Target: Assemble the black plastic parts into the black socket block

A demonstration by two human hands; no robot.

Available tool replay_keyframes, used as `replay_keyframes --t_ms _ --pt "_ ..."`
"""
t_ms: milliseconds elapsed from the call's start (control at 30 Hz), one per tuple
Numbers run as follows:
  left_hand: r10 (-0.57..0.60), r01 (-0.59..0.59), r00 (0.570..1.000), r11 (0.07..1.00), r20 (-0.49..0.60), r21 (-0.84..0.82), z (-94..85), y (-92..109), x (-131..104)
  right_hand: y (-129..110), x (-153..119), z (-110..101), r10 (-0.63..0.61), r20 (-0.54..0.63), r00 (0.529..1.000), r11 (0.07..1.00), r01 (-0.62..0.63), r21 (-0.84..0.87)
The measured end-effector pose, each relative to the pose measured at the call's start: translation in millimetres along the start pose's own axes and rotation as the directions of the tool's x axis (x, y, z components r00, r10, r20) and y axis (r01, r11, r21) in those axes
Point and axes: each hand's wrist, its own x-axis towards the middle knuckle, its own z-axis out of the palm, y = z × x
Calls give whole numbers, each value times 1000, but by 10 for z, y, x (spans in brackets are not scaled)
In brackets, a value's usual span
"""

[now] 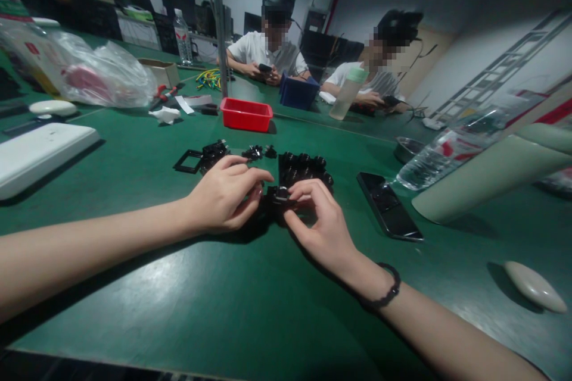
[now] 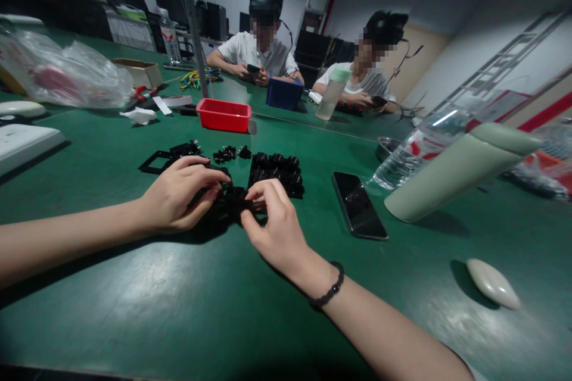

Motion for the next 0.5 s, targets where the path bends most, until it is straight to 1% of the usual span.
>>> replay_keyframes --t_ms 100,367,500 --pt "-16 16 1000 1000 -4 9 -5 -10 2 -3 3 1 -4 11 1000 1000 4 -5" --pt "-55 58 997 998 -57 40 -11 -28 17 8 12 2 2 21 1000 1000 -1 -16" --pt "-129 130 988 991 -81 14 -62 -60 64 12 11 -3 6 48 999 999 -4 -40"
